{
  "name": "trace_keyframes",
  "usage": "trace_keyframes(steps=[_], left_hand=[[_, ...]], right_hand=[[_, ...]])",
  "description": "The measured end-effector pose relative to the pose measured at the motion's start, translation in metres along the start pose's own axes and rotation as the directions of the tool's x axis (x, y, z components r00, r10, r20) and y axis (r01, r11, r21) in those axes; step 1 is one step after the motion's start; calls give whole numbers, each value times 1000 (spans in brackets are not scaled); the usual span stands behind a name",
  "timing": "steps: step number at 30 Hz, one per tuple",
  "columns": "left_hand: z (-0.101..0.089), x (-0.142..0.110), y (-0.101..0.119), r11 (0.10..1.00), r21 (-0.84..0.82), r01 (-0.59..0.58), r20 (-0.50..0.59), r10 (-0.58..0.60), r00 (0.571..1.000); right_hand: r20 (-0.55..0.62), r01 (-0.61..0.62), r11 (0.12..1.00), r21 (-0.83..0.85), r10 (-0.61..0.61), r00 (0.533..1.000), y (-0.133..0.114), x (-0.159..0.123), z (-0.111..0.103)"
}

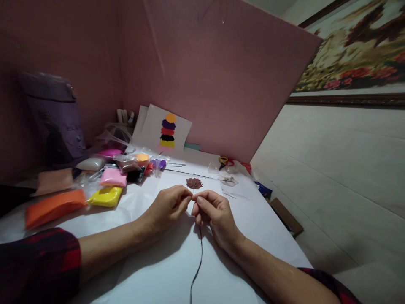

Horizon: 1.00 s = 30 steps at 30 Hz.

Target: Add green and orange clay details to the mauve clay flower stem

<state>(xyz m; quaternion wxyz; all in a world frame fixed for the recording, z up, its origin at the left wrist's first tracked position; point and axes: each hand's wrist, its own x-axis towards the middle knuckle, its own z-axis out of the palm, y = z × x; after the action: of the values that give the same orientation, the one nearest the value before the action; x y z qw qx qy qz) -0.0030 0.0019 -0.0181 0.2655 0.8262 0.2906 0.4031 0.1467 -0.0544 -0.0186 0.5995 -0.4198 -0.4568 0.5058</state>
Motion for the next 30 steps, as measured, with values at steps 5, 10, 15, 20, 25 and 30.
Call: trace_keyframes(steps=[5,10,15,20,25,30], left_hand=[[1,-3,-3,990,137,-30,10,29,1000],[-3,-4,-1,994,105,-12,66,5,998],[-2,-7,2,983,182,-20,40,13,999],[-1,-8,3,962,270,-46,-18,53,998],[-7,1,3,965,254,56,-115,-28,993],[-10,9,6,976,-122,179,-87,-190,978]], right_hand=[[28,12,995,-97,-9,1000,1,-1,-1],[52,37,994,-99,-33,998,2,0,-2],[86,29,996,-81,-22,996,2,-1,-1],[110,5,999,-52,0,994,2,-6,1],[73,4,998,60,-9,997,1,-7,3],[37,-82,963,256,76,996,-4,-1,1]])
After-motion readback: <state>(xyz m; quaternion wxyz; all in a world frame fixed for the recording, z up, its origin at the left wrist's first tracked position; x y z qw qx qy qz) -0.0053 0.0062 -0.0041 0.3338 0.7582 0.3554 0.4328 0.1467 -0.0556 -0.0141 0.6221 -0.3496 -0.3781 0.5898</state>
